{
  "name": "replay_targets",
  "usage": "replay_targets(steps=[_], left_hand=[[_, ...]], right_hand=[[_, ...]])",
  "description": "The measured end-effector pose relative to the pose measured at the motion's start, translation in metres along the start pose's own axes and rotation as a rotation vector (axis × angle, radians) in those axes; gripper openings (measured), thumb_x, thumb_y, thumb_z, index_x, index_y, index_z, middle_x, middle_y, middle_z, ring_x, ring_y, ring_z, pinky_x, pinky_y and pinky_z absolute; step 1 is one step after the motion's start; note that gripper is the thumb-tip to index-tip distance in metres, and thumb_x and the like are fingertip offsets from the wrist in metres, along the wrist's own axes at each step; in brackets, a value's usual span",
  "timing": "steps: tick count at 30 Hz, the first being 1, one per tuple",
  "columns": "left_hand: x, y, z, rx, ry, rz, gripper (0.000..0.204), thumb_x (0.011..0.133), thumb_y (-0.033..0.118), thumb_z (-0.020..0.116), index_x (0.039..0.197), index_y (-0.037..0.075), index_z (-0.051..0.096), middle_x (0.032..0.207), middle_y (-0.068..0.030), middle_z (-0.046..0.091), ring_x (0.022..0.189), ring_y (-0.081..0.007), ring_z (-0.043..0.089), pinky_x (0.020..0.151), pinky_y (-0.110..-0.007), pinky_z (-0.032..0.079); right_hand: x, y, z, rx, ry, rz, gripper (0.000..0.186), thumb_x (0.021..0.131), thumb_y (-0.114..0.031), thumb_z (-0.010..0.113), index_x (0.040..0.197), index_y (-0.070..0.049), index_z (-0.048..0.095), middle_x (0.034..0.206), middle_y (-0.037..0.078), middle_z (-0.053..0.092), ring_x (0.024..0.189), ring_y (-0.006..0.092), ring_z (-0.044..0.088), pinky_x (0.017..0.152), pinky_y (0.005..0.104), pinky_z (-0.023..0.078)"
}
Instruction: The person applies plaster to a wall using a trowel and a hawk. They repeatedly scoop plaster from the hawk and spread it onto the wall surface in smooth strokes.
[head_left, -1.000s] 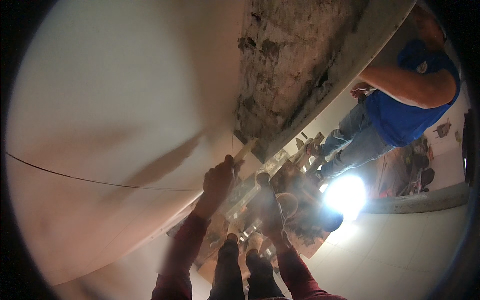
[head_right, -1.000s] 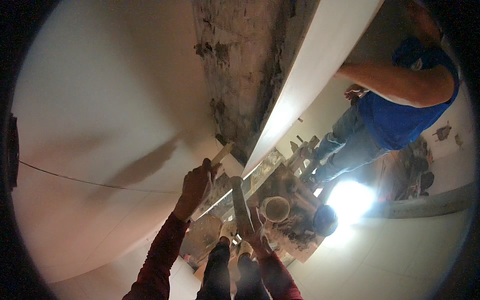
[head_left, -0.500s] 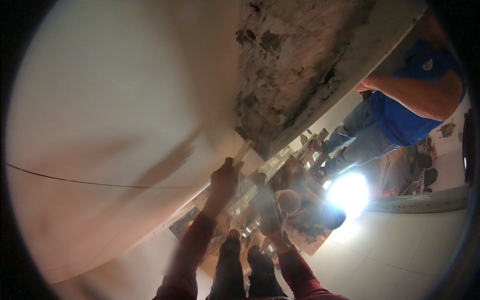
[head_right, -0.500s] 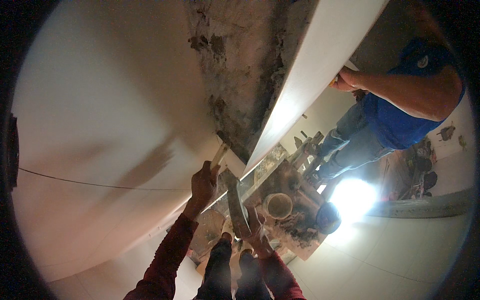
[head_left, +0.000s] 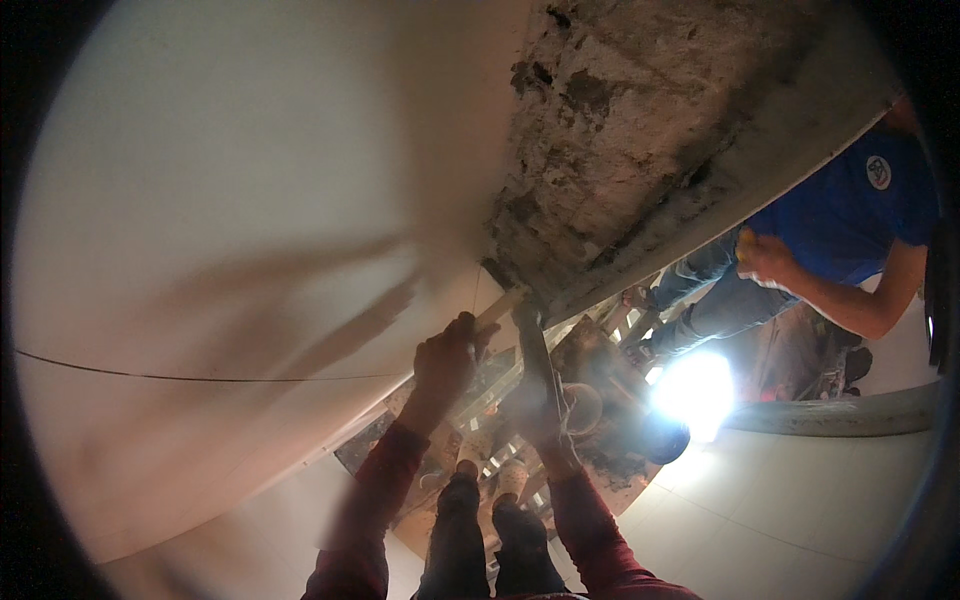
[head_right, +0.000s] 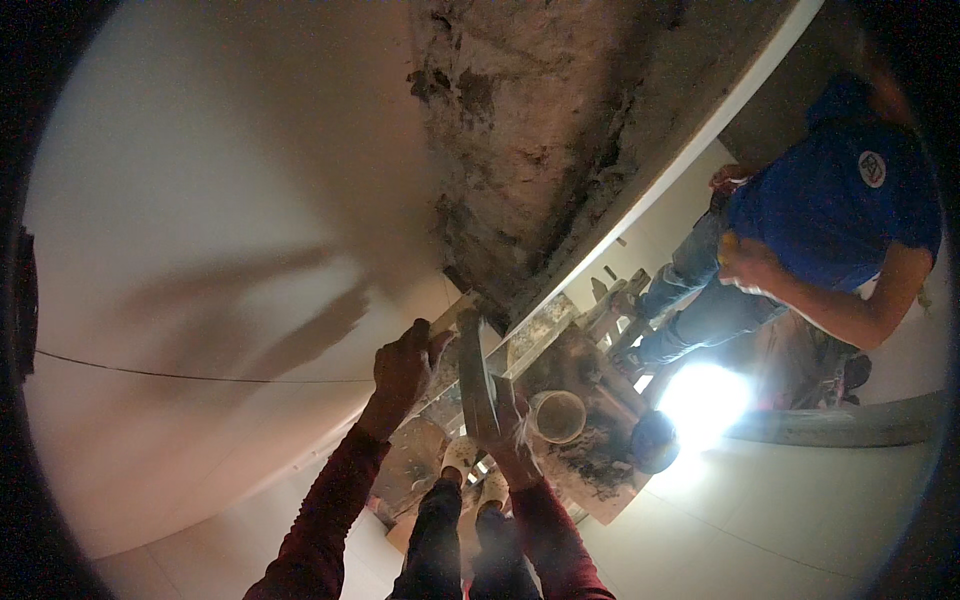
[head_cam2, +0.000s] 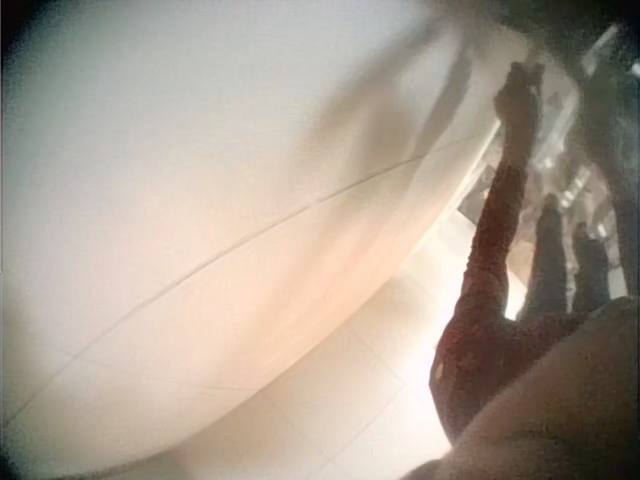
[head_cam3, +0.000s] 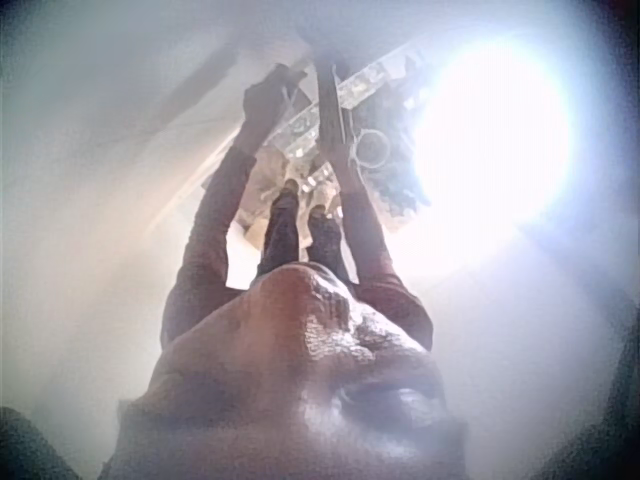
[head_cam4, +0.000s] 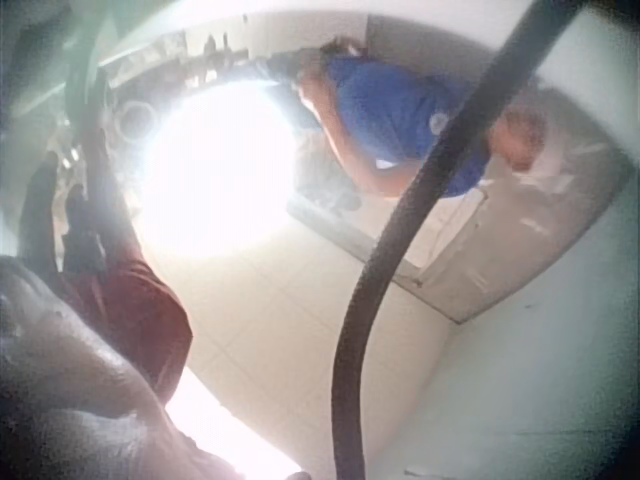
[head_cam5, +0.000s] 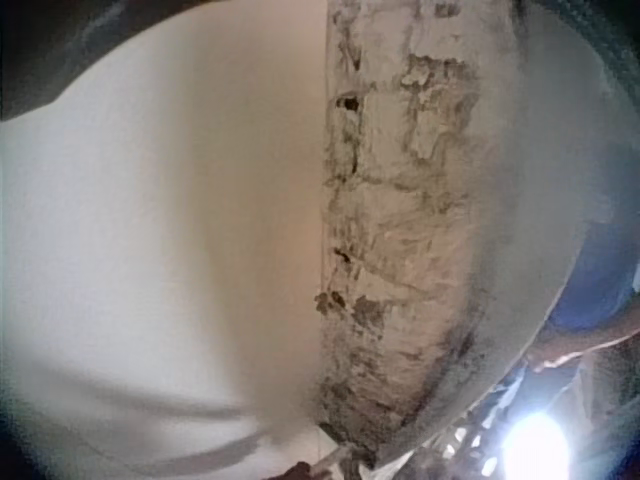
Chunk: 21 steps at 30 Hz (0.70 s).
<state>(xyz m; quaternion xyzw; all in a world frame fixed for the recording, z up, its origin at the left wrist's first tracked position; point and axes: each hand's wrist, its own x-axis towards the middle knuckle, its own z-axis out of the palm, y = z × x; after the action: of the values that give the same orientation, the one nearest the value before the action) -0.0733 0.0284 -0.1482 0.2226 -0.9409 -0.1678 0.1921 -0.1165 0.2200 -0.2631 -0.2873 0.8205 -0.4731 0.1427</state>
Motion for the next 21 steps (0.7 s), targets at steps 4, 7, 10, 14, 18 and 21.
replay_targets(steps=[4, 7, 10, 14, 18, 21], left_hand=[[0.005, 0.004, -0.001, -0.078, 0.016, 0.015, 0.034, 0.095, 0.04, 0.054, 0.084, 0.008, 0.048, 0.065, -0.0085, 0.06, 0.05, -0.0279, 0.061, 0.043, -0.039, 0.049], [0.008, 0.007, -0.008, -0.078, -0.046, -0.039, 0.034, 0.095, 0.04, 0.052, 0.084, 0.008, 0.049, 0.065, -0.009, 0.06, 0.05, -0.0287, 0.061, 0.044, -0.04, 0.05], [0.011, 0.019, -0.027, -0.026, -0.16, -0.075, 0.033, 0.096, 0.038, 0.052, 0.085, 0.007, 0.049, 0.065, -0.0101, 0.061, 0.051, -0.03, 0.062, 0.045, -0.042, 0.05], [0.017, 0.011, -0.008, -0.12, -0.131, -0.001, 0.03, 0.096, 0.034, 0.051, 0.089, 0.006, 0.052, 0.061, -0.0112, 0.06, 0.052, -0.0307, 0.063, 0.048, -0.042, 0.052], [0.018, -0.031, 0.045, -0.279, -0.192, -0.091, 0.019, 0.092, 0.025, 0.055, 0.1, 0.007, 0.057, 0.074, -0.0143, 0.062, 0.061, -0.0299, 0.065, 0.055, -0.042, 0.053], [0.004, -0.024, 0.045, -0.333, -0.116, -0.139, 0.019, 0.088, 0.02, 0.058, 0.103, 0.008, 0.059, 0.08, -0.0161, 0.062, 0.064, -0.0309, 0.065, 0.055, -0.042, 0.053]], right_hand=[[0.003, 0.033, 0.0, 0.152, -0.056, -0.007, 0.024, 0.091, -0.026, 0.048, 0.099, -0.006, 0.058, 0.082, 0.007, 0.055, 0.065, 0.0207, 0.055, 0.055, 0.0307, 0.043], [0.007, 0.02, 0.0, -0.064, 0.056, -0.173, 0.022, 0.082, -0.011, 0.058, 0.102, -0.003, 0.059, 0.087, 0.014, 0.058, 0.064, 0.03, 0.059, 0.053, 0.0356, 0.046], [-0.015, 0.008, -0.014, 0.053, 0.091, -0.197, 0.024, 0.079, -0.008, 0.062, 0.102, -0.001, 0.059, 0.088, 0.017, 0.06, 0.063, 0.0336, 0.061, 0.052, 0.0379, 0.047], [-0.02, -0.068, -0.052, -0.179, 0.216, -0.519, 0.029, 0.078, -0.014, 0.067, 0.103, 0.0, 0.059, 0.086, 0.017, 0.06, 0.062, 0.0342, 0.062, 0.052, 0.0381, 0.047], [-0.031, -0.073, -0.045, -0.045, 0.158, -0.335, 0.022, 0.078, -0.009, 0.062, 0.099, -0.002, 0.063, 0.087, 0.009, 0.064, 0.071, 0.0313, 0.063, 0.06, 0.0378, 0.049], [-0.025, -0.06, -0.051, -0.236, 0.157, -0.425, 0.019, 0.079, -0.003, 0.057, 0.096, -0.002, 0.065, 0.091, 0.008, 0.066, 0.076, 0.0298, 0.065, 0.064, 0.0384, 0.05]])
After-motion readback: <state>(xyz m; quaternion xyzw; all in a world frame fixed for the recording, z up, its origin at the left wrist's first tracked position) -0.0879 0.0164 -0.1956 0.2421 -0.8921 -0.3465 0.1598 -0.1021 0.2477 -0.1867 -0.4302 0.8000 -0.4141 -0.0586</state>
